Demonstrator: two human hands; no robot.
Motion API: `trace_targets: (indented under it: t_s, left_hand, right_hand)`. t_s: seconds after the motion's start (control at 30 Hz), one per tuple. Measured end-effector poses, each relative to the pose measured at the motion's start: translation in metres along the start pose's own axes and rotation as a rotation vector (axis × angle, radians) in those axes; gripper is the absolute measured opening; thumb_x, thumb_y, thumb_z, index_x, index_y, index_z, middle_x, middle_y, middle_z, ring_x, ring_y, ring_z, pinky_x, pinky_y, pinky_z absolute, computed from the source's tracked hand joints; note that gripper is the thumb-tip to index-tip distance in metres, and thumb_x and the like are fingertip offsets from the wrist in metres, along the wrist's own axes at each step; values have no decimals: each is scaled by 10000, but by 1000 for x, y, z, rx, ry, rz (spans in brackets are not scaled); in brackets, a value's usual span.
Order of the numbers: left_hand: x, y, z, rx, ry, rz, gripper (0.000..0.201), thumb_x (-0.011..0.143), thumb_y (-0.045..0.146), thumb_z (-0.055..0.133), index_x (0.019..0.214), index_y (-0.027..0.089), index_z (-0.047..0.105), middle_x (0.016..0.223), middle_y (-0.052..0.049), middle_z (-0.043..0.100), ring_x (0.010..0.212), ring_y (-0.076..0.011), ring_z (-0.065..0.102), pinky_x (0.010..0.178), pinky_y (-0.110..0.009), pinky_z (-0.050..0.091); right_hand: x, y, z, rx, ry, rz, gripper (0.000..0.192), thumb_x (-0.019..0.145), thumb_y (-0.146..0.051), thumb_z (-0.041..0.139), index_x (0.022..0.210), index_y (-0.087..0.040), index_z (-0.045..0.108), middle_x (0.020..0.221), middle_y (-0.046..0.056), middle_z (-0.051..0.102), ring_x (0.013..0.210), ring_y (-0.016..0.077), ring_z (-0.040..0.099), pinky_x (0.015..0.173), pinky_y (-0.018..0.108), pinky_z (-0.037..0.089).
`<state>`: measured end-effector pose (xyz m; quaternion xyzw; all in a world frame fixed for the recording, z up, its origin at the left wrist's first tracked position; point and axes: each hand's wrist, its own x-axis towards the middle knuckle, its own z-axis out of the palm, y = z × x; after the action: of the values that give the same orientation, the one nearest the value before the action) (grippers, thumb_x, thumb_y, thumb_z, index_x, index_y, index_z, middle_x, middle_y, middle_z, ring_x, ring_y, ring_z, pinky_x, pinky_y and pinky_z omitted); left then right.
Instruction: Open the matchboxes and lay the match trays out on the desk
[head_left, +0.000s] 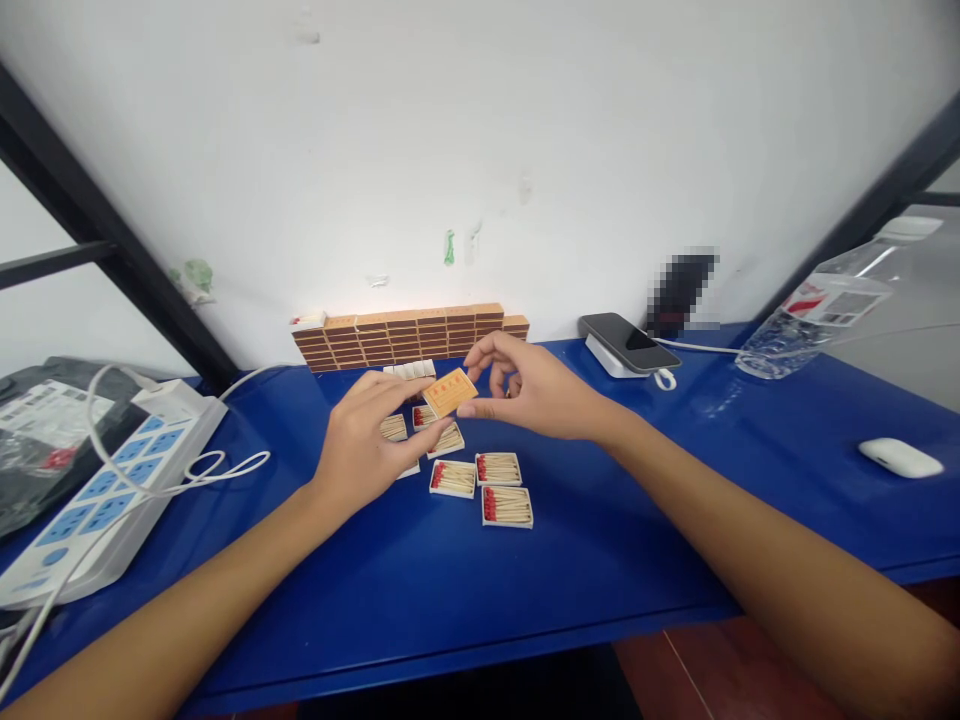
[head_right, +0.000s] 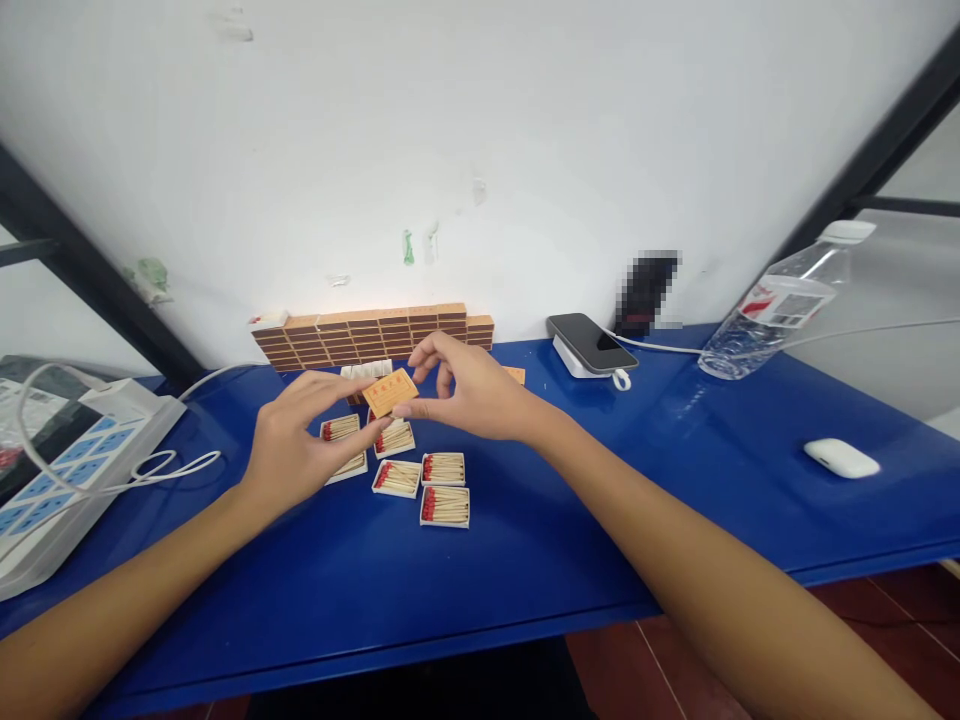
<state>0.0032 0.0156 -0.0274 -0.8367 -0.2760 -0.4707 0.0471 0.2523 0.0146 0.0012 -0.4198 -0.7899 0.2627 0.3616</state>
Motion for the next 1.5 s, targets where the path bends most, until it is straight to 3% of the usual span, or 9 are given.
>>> trace_targets:
  t_s: [0.1, 0.2, 0.43, 0.6, 0.73, 0.87, 1.03, 1.27, 1.5]
  left_hand:
    - [0, 0, -1, 6, 41, -41, 325, 879, 290, 820, 1186, 206, 757, 1024, -64, 780, 920, -211, 696, 827, -368, 592]
    - [0, -1, -2, 5, 38, -51, 327, 882, 287, 813, 1196, 211, 758, 1018, -56, 774, 914, -204, 698, 818, -356, 595]
    - [-4, -7, 1, 20, -74, -53, 436, 889, 393, 817, 1278, 222, 720, 1103, -82, 771, 975, -235, 718, 846, -385, 595]
    - [-6, -11, 3, 55, -172, -83, 442, 893, 463, 802, 1248, 222, 695, 1161, -71, 773, 1043, -263, 718, 904, -423, 580]
    - [-6, -12, 1, 56, -156, -134, 376, 915, 470, 774, 1167, 197, 711, 1098, -71, 763, 980, -249, 717, 872, -403, 577]
    - [-3, -9, 4, 23, -202, -75, 345, 944, 434, 750, 1197, 203, 705, 1117, -75, 754, 1031, -251, 674, 890, -399, 551]
    - [3, 5, 20, -36, -265, -32, 368, 947, 412, 748, 1253, 210, 708, 1137, -78, 725, 1057, -256, 630, 934, -438, 511]
    - [4, 10, 34, -41, -455, -39, 340, 1018, 331, 655, 1339, 220, 681, 1248, -91, 719, 1158, -281, 599, 993, -479, 447]
    - [1, 10, 36, -34, -508, -15, 327, 1018, 273, 655, 1334, 193, 682, 1278, -97, 740, 1181, -295, 596, 972, -503, 425]
  right_hand:
    - [1, -2, 6, 114, -8, 15, 390, 802, -467, 856, 998, -208, 641, 950, 25, 689, 691, 129, 569, 584, 289, 427]
    - [0, -3, 11, 175, -45, 0, 339, 839, -461, 820, 998, -208, 659, 894, 14, 687, 681, 126, 565, 566, 279, 425]
    - [-1, 5, 3, 79, -59, -80, 543, 819, -411, 845, 1290, -264, 618, 1238, 68, 661, 804, 155, 628, 605, 299, 492]
    - [0, 4, -11, -132, -87, -134, 360, 847, -407, 823, 1145, -239, 712, 998, 41, 688, 804, 176, 626, 684, 320, 495]
    - [1, 10, -37, -245, -21, -64, 356, 834, -418, 818, 1126, -233, 731, 1016, 55, 710, 795, 198, 638, 734, 365, 514]
    - [3, 37, -68, -432, 203, 47, 383, 808, -428, 813, 1119, -215, 745, 1155, 93, 711, 827, 227, 652, 810, 416, 527]
    - [4, 75, -90, -644, 183, 267, 413, 785, -440, 810, 1094, -171, 755, 1094, 122, 738, 861, 269, 667, 792, 425, 523]
    - [7, 89, -80, -616, 138, 289, 353, 808, -429, 785, 1053, -178, 750, 1105, 121, 753, 916, 283, 685, 814, 427, 539]
    - [16, 71, -53, -470, 192, 167, 369, 814, -430, 785, 1076, -174, 742, 1138, 116, 752, 851, 241, 672, 794, 399, 534]
